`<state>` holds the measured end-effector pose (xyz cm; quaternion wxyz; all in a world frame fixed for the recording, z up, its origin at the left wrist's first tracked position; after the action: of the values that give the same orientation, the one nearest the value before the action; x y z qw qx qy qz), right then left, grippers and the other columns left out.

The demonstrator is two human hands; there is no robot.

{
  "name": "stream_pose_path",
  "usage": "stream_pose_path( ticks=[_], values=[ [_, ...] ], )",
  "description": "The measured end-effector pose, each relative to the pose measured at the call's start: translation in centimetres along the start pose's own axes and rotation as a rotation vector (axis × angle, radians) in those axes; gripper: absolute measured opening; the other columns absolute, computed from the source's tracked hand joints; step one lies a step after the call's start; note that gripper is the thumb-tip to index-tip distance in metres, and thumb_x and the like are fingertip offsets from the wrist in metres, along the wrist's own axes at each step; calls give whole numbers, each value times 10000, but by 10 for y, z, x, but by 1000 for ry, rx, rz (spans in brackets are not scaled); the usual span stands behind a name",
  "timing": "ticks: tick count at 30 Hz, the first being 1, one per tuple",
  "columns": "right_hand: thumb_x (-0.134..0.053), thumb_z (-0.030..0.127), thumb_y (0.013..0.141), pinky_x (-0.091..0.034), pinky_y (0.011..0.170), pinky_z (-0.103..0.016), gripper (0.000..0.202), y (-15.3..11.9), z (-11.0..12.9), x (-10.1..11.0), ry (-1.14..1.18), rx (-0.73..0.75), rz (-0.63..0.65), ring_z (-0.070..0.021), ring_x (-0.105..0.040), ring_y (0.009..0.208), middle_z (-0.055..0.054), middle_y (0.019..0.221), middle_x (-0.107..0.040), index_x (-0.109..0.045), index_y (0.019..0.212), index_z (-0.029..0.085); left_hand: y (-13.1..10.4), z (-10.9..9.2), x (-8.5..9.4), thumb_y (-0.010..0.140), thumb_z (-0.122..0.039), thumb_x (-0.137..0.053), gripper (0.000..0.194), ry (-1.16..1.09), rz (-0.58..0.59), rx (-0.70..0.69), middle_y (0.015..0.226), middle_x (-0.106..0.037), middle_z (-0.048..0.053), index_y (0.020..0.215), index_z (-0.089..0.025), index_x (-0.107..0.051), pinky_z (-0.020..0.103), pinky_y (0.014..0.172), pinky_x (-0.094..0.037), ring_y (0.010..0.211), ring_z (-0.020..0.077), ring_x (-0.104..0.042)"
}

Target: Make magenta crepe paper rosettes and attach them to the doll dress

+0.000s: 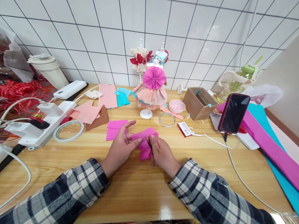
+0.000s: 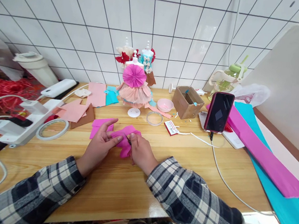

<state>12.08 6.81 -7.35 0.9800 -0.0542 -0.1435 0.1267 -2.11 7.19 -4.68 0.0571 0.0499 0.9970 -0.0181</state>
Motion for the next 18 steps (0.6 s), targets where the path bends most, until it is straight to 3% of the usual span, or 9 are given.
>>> stream_pose_path(
  ticks=[7, 13, 18],
  values=[
    [-200, 688, 872, -335, 299, -213, 568, 1, -1, 0, 2, -11, 14, -100, -430, 318, 26, 461, -469, -463, 682, 221, 1, -5, 2, 705, -261, -710, 680, 23, -54, -68, 885, -653, 15, 1289, -182, -371, 279, 770, -503, 822, 148, -640],
    [-226, 653, 891, -383, 297, -224, 543, -1, 0, 0, 13, -30, 36, -102, -450, 347, 24, 529, -466, -532, 806, 213, 1, -4, 2, 691, -251, -716, 684, 44, -36, -39, 776, -636, -17, 1278, -177, -372, 252, 683, -497, 715, 129, -632],
    [-407, 647, 846, -367, 294, -192, 493, -3, 5, -1, 9, -6, 79, -91, -458, 390, 25, 549, -469, -577, 833, 185, 4, -3, 7, 693, -248, -712, 669, -35, -61, -46, 771, -652, -19, 1265, -184, -370, 222, 603, -482, 620, 103, -609]
  ],
)
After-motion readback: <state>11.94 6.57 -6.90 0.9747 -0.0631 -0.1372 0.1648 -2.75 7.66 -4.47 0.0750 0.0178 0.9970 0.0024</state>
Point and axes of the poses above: each hand's wrist, its own y-axis towards the middle knuckle, its own x-axis out of the back of the hand, z = x × y, the point moved 4 cm from there along y, towards the middle knuckle
